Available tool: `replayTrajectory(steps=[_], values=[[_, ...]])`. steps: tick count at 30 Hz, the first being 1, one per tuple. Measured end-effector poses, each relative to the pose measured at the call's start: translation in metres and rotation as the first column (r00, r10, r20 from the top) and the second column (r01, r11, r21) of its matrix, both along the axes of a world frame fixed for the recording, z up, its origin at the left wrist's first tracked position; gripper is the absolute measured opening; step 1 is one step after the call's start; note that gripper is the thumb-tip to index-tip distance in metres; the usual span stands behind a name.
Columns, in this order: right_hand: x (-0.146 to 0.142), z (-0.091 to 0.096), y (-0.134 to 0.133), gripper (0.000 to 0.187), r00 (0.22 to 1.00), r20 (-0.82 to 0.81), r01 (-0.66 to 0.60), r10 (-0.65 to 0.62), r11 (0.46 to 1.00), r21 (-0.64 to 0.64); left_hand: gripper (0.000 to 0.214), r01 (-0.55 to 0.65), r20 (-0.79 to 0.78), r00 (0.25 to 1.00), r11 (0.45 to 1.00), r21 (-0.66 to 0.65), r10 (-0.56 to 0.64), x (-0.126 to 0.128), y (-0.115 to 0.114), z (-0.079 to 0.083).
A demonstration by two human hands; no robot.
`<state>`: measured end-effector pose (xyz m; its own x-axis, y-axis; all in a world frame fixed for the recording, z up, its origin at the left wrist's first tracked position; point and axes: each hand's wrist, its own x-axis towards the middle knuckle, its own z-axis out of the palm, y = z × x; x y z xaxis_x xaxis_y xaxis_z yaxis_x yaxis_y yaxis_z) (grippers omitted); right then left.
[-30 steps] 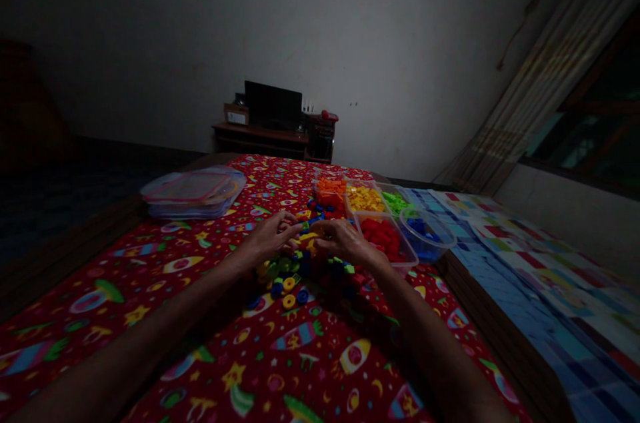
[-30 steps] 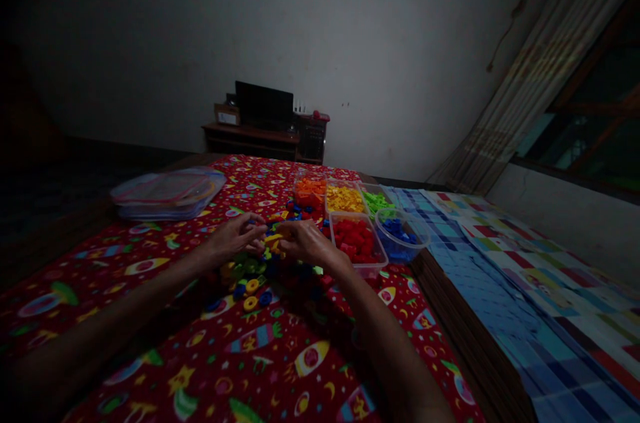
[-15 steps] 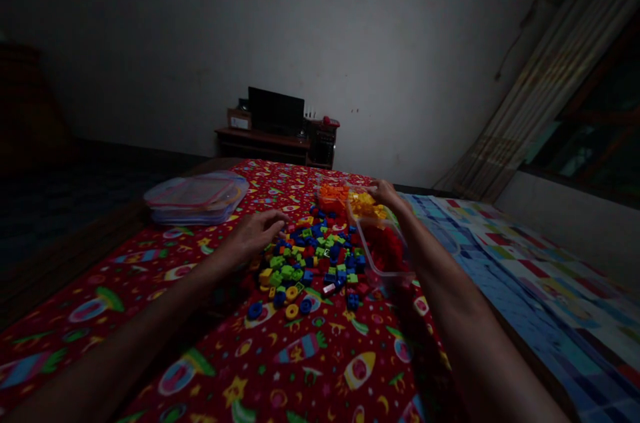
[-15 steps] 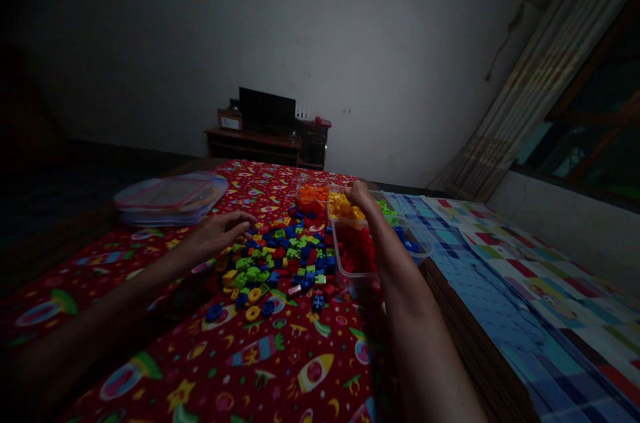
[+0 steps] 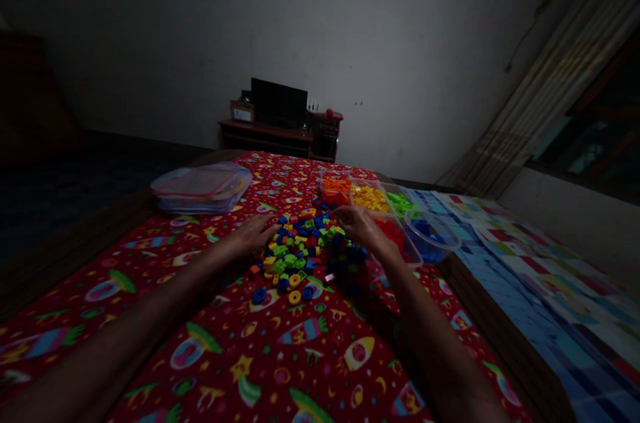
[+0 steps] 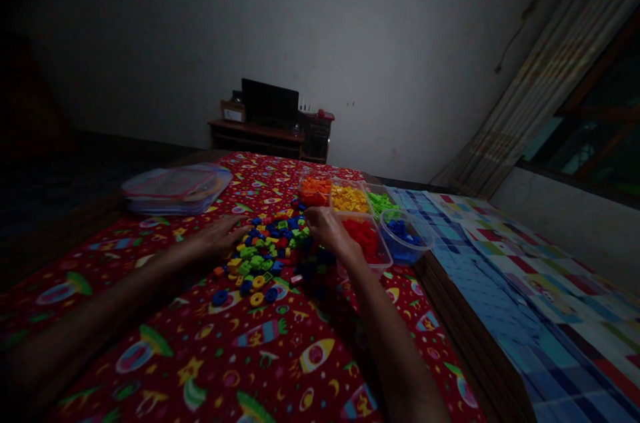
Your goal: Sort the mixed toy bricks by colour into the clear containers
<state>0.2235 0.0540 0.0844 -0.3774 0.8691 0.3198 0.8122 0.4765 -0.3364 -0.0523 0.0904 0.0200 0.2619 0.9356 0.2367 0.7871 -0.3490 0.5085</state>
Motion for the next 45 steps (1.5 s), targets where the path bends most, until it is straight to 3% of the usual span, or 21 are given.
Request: replayTrajectory(steps=[5, 9, 13, 20, 24, 27, 33, 39, 45], values=[[-0.024, -0.008, -0.013, 0.023, 0.981, 0.193, -0.034, 0.034, 0.999, -0.005, 0.054, 0.188, 0.158, 0.973, 0.972, -0.138, -0.166, 0.001, -0.006, 0.006], [-0.025, -0.021, -0.012, 0.024, 0.960, 0.262, -0.093, 0.104, 0.994, -0.052, 0.051, 0.203, 0.247, 0.958, 0.955, -0.216, -0.148, -0.001, 0.001, 0.004], [-0.023, -0.033, -0.006, 0.033, 0.957, 0.258, -0.127, 0.134, 0.991, -0.047, 0.045, 0.185, 0.291, 0.949, 0.963, -0.197, -0.122, -0.002, 0.007, -0.002], [-0.029, -0.024, -0.015, 0.030, 0.960, 0.270, -0.075, 0.076, 0.997, -0.015, 0.043, 0.153, 0.238, 0.964, 0.979, -0.138, -0.117, -0.008, 0.004, 0.005], [-0.037, -0.026, -0.016, 0.029, 0.969, 0.206, -0.153, 0.139, 0.987, 0.050, 0.046, 0.122, 0.196, 0.975, 0.987, -0.100, -0.101, -0.008, 0.002, 0.012], [-0.043, -0.036, -0.012, 0.030, 0.949, 0.254, -0.212, 0.189, 0.975, 0.068, 0.049, 0.100, 0.180, 0.980, 0.993, -0.055, -0.088, -0.002, -0.001, 0.015], [-0.041, -0.050, -0.009, 0.035, 0.938, 0.294, -0.206, 0.184, 0.977, 0.048, 0.043, 0.156, 0.127, 0.980, 0.988, -0.022, -0.152, 0.011, 0.001, 0.000], [-0.032, -0.040, -0.018, 0.018, 0.976, 0.181, -0.139, 0.120, 0.986, 0.095, 0.032, 0.151, -0.087, 0.985, 0.988, -0.009, -0.152, 0.014, 0.002, -0.006], [-0.023, -0.025, -0.011, 0.026, 0.991, 0.059, -0.119, 0.118, 0.993, 0.013, 0.024, 0.111, -0.063, 0.992, 0.993, 0.031, -0.109, 0.014, -0.006, 0.004]])
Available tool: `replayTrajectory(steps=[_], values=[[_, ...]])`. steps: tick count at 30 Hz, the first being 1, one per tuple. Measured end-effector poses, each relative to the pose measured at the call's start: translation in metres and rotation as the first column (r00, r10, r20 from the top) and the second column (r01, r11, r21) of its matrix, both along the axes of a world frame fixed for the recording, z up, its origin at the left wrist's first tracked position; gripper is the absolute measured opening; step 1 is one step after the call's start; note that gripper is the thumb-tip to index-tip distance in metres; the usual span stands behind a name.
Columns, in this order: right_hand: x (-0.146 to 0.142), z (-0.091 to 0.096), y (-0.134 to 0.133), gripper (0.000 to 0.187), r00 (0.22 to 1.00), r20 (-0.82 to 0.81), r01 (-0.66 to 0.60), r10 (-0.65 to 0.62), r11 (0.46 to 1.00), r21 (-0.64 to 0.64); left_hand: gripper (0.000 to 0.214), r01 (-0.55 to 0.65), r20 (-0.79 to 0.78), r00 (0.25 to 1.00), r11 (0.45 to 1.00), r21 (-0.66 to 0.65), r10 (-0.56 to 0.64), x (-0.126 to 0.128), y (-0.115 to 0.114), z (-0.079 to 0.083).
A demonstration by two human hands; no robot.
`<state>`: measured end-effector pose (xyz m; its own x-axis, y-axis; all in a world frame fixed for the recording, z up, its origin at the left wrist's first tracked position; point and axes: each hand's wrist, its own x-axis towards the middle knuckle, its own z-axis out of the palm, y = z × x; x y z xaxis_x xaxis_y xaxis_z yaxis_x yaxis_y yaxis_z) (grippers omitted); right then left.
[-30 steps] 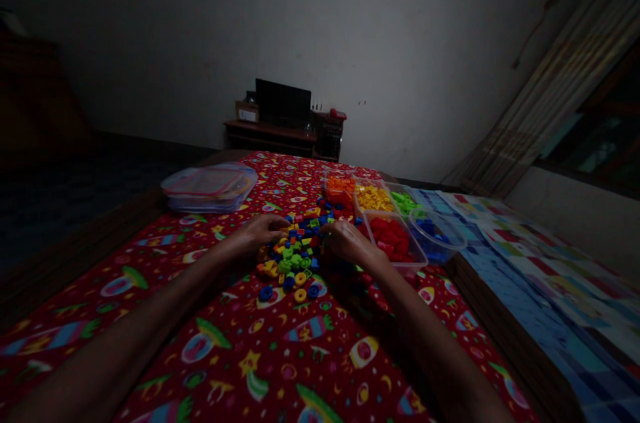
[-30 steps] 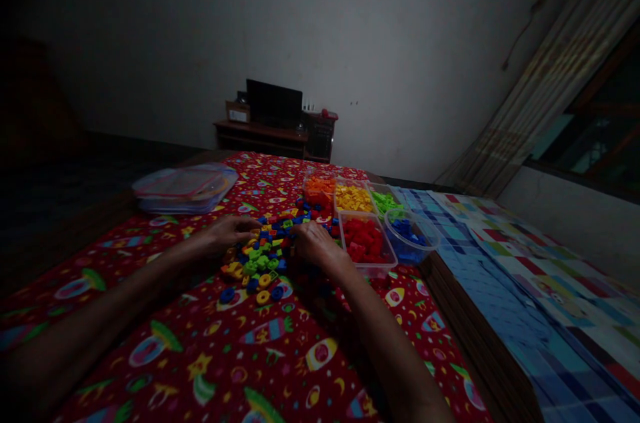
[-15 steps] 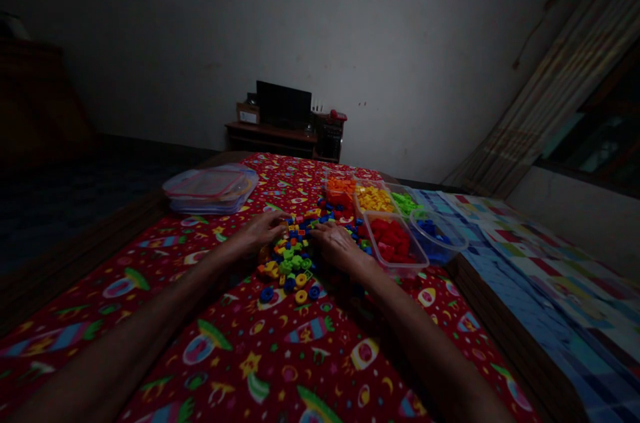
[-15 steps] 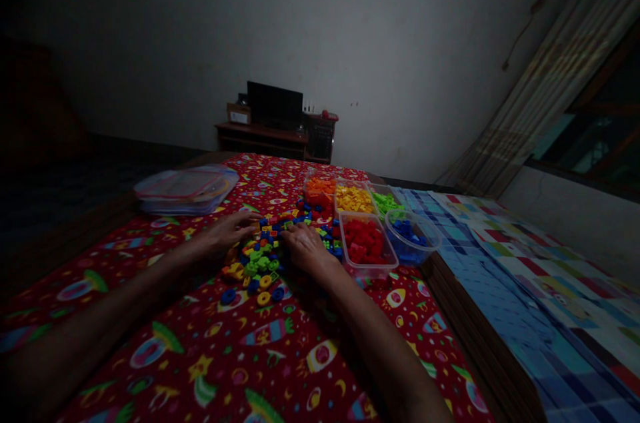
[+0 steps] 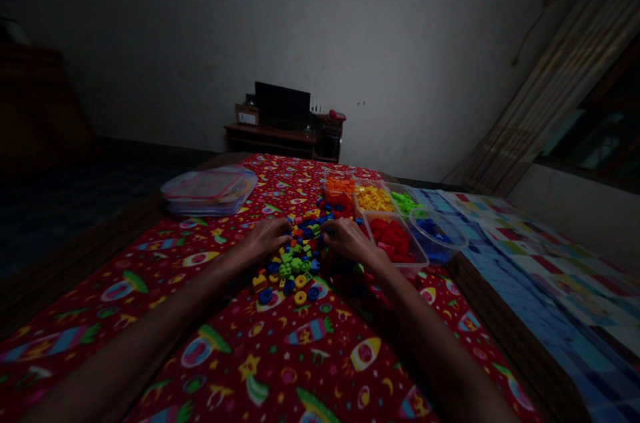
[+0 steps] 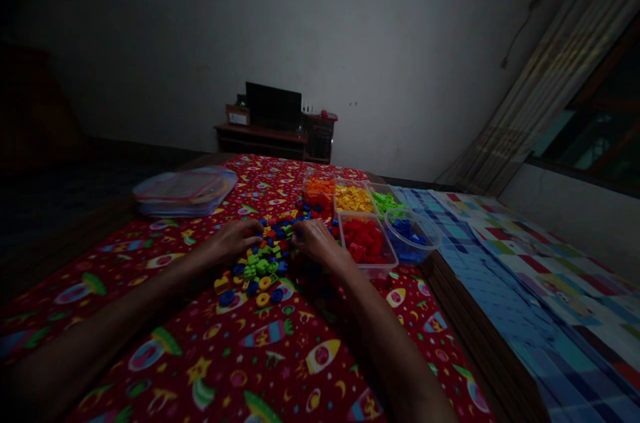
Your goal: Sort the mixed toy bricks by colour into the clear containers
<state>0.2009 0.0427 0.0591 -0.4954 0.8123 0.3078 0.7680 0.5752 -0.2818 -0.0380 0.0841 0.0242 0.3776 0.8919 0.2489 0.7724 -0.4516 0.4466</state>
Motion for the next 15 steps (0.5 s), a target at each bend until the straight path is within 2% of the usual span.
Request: replayTrajectory(steps=[4, 7, 10, 12, 15], values=[[0.004, 0.012, 0.003, 0.028, 0.996, -0.090, 0.012, -0.016, 0.999, -0.052, 0.029, -0.005, 0.148, 0.989, 0.998, 0.062, -0.004, 0.002, -0.002, 0.012], [0.001, 0.021, -0.005, 0.026, 1.000, -0.012, -0.006, 0.005, 0.996, -0.084, 0.032, 0.050, 0.175, 0.982, 0.993, 0.111, -0.069, 0.006, -0.005, 0.021], [-0.008, 0.024, -0.020, 0.021, 0.983, 0.146, -0.088, 0.110, 0.985, -0.149, 0.025, 0.149, 0.064, 0.985, 0.976, 0.161, -0.161, 0.010, -0.011, 0.030], [-0.016, 0.021, -0.030, 0.018, 0.952, 0.263, -0.114, 0.159, 0.977, -0.178, 0.023, 0.224, -0.034, 0.975, 0.964, 0.140, -0.222, 0.011, -0.016, 0.034], [-0.025, 0.013, -0.041, 0.034, 0.913, 0.371, -0.121, 0.171, 0.980, -0.155, 0.021, 0.295, -0.140, 0.948, 0.955, 0.039, -0.287, 0.010, -0.021, 0.036]])
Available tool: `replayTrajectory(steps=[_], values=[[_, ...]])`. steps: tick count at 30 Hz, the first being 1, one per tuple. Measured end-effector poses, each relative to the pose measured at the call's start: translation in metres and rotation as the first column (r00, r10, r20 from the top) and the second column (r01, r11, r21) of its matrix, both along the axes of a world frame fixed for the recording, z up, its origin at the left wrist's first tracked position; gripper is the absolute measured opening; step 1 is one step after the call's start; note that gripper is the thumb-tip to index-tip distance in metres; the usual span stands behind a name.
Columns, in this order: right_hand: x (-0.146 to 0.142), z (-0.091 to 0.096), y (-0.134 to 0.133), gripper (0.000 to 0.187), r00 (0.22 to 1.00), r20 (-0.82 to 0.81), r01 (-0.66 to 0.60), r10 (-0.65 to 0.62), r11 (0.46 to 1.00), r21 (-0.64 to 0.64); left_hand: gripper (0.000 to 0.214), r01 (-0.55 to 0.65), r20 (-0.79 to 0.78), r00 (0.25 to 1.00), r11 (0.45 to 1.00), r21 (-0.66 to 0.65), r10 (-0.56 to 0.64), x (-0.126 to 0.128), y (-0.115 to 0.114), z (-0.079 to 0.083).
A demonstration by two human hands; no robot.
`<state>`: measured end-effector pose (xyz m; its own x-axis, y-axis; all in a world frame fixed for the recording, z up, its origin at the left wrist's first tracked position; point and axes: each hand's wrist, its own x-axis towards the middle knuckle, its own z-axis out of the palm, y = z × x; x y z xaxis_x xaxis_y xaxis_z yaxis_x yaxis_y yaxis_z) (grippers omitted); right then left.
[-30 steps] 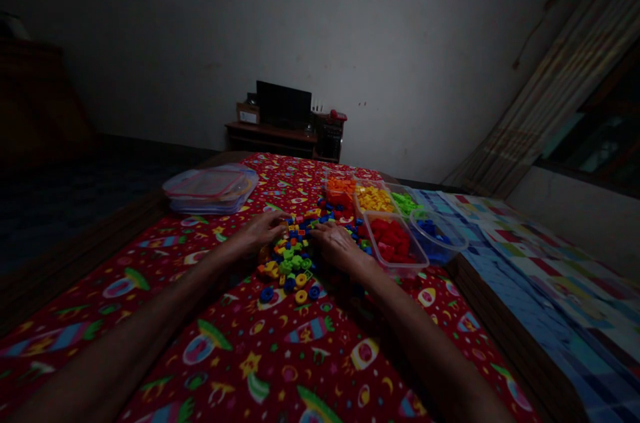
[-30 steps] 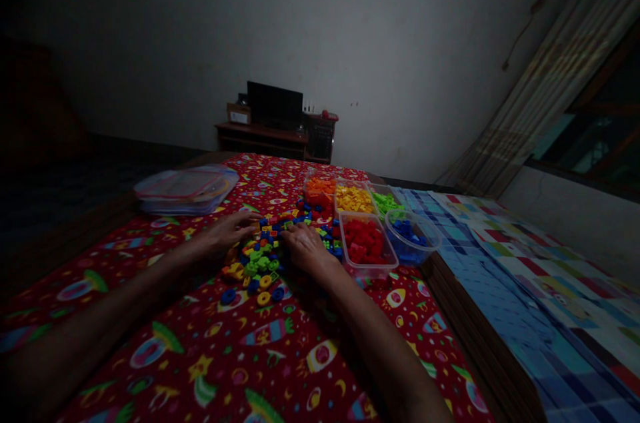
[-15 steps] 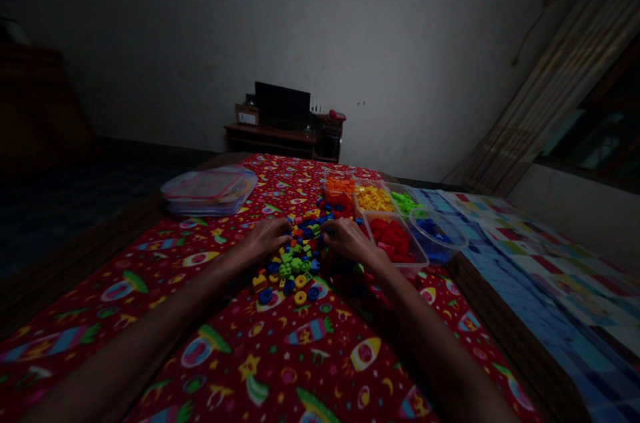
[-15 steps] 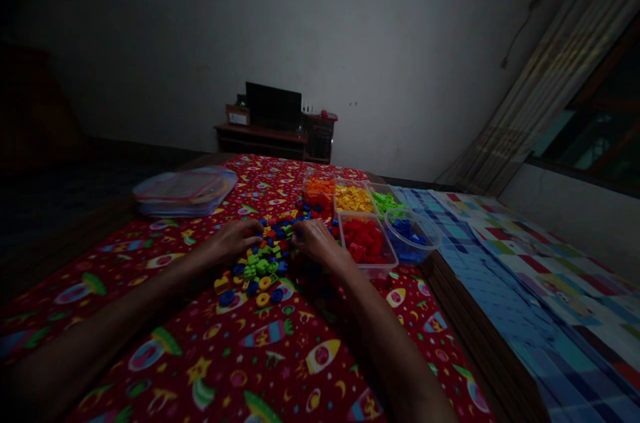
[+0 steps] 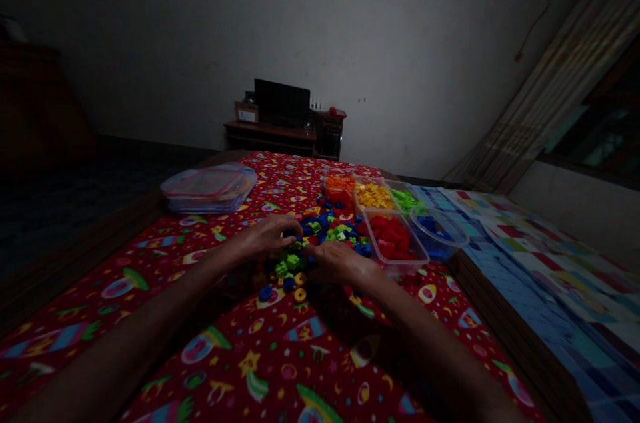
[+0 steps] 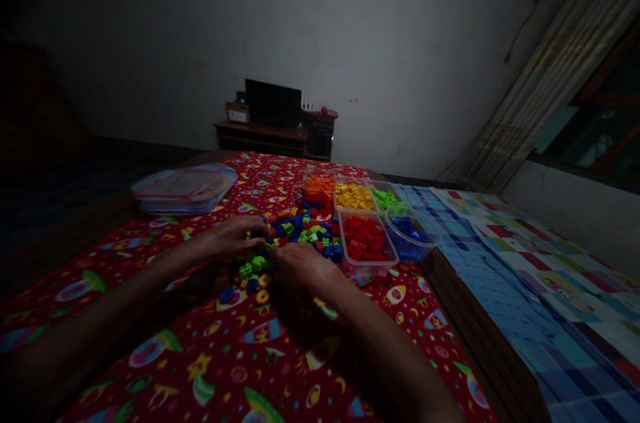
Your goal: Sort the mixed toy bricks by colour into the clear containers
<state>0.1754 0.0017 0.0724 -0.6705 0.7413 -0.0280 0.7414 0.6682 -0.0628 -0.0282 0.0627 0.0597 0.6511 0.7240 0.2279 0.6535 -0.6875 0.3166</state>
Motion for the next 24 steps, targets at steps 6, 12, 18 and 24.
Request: replayTrajectory(steps=[6, 12, 18, 24], values=[[-0.001, -0.004, 0.000, 0.038, 1.000, 0.024, 0.002, -0.002, 1.000, -0.008, 0.021, -0.046, -0.154, 0.987, 0.997, -0.054, 0.037, -0.007, 0.001, -0.009], [0.002, -0.010, 0.004, 0.028, 0.997, 0.064, 0.030, -0.030, 1.000, 0.006, 0.021, -0.041, -0.165, 0.986, 0.998, -0.055, 0.031, -0.009, 0.005, -0.012], [0.011, -0.035, 0.016, 0.024, 0.976, -0.218, 0.034, 0.020, 0.970, 0.240, 0.024, -0.110, -0.173, 0.981, 0.988, -0.109, 0.090, -0.009, 0.004, -0.012], [0.004, -0.040, 0.011, 0.042, 0.954, -0.294, 0.002, 0.058, 0.980, 0.198, 0.028, -0.177, -0.146, 0.975, 0.982, -0.072, 0.165, -0.004, -0.005, -0.012]])
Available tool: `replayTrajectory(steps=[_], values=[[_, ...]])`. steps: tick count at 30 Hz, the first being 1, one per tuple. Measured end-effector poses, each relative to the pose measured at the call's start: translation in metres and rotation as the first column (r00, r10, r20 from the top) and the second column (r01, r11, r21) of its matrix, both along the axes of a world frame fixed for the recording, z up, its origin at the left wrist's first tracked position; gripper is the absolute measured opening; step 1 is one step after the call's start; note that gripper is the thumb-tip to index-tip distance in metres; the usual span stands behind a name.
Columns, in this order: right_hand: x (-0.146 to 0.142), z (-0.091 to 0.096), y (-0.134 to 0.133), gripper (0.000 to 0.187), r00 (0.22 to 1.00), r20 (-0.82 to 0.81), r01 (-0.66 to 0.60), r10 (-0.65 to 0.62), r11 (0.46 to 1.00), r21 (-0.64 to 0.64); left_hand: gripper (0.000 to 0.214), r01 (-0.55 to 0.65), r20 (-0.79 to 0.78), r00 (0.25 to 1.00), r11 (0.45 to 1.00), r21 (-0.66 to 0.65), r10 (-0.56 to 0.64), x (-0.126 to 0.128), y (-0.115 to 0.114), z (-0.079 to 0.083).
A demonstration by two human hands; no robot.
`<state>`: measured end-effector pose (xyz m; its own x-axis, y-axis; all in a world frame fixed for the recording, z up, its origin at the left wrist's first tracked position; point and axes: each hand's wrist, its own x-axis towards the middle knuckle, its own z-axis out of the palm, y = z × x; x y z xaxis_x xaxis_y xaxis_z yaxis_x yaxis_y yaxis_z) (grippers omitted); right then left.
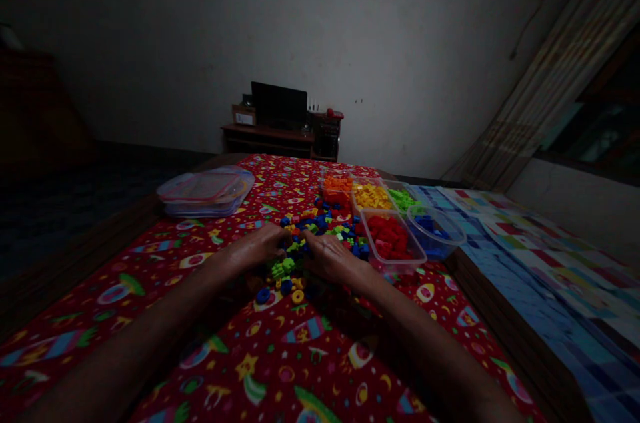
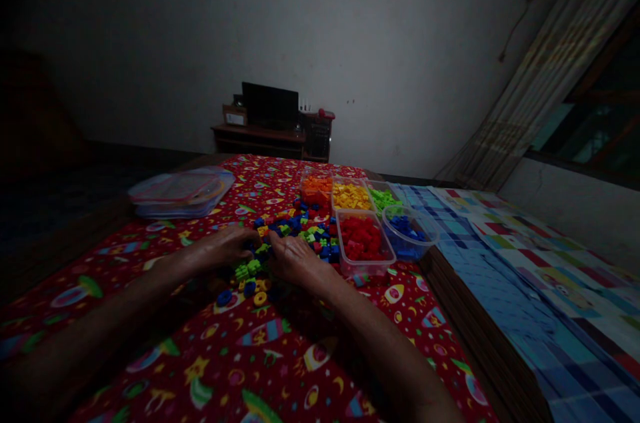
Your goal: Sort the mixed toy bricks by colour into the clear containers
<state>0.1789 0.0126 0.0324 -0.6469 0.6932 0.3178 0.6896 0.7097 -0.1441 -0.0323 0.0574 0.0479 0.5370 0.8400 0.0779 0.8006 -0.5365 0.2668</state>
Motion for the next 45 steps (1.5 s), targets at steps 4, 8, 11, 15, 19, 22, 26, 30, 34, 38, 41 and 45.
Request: replayTrajectory(steps=[4, 8, 11, 15, 19, 22, 26, 30, 34, 38, 41, 45], values=[[-0.003, 0.010, 0.001, 0.028, 0.997, -0.080, -0.005, -0.003, 0.995, -0.095, 0.029, -0.001, 0.155, 0.988, 0.998, -0.064, 0.011, -0.001, 0.003, 0.010], [-0.004, 0.024, 0.012, 0.022, 0.937, -0.312, 0.076, -0.157, 0.963, -0.257, 0.043, 0.018, 0.430, 0.901, 0.984, -0.179, 0.062, 0.002, 0.006, 0.020], [-0.005, 0.031, 0.014, 0.025, 0.896, -0.403, 0.063, -0.187, 0.951, -0.302, 0.063, 0.084, 0.592, 0.794, 0.940, -0.332, 0.138, 0.010, 0.002, 0.018], [-0.004, 0.033, 0.005, 0.040, 0.953, -0.301, -0.023, -0.045, 0.975, -0.221, 0.071, 0.136, 0.659, 0.731, 0.907, -0.398, 0.179, 0.022, -0.003, 0.002], [-0.004, 0.027, -0.001, 0.030, 0.990, -0.136, 0.009, -0.033, 0.985, -0.170, 0.070, 0.132, 0.645, 0.757, 0.940, -0.313, 0.108, 0.031, -0.002, -0.014], [-0.004, 0.020, 0.002, 0.021, 0.992, -0.128, 0.009, -0.022, 0.995, -0.102, 0.068, 0.103, 0.622, 0.777, 0.958, -0.269, 0.091, 0.037, -0.005, -0.016], [0.000, 0.020, 0.009, 0.017, 0.986, -0.166, -0.015, 0.008, 0.999, -0.044, 0.070, 0.106, 0.656, 0.729, 0.915, -0.390, 0.196, 0.044, -0.013, -0.011], [0.033, 0.044, 0.024, 0.023, 0.955, -0.255, 0.169, -0.150, 0.984, 0.053, 0.078, 0.182, 0.744, 0.624, 0.883, -0.433, 0.237, 0.047, -0.016, -0.002], [0.102, 0.076, 0.037, 0.018, 0.845, -0.243, 0.500, -0.475, 0.865, 0.046, 0.079, 0.119, 0.717, 0.680, 0.942, -0.315, 0.153, 0.043, -0.017, 0.010], [0.179, 0.084, 0.035, 0.022, 0.574, -0.216, 0.811, -0.790, 0.586, 0.010, 0.071, 0.069, 0.604, 0.793, 0.976, -0.207, 0.073, 0.041, -0.019, 0.019], [0.219, 0.076, 0.026, 0.027, 0.438, -0.152, 0.890, -0.886, 0.451, -0.070, 0.065, 0.039, 0.541, 0.840, 0.991, -0.131, 0.039, 0.043, -0.021, 0.021], [0.237, 0.072, 0.020, 0.032, 0.373, -0.192, 0.918, -0.908, 0.391, -0.063, 0.057, -0.001, 0.478, 0.878, 0.997, -0.079, 0.038, 0.042, -0.021, 0.022]])
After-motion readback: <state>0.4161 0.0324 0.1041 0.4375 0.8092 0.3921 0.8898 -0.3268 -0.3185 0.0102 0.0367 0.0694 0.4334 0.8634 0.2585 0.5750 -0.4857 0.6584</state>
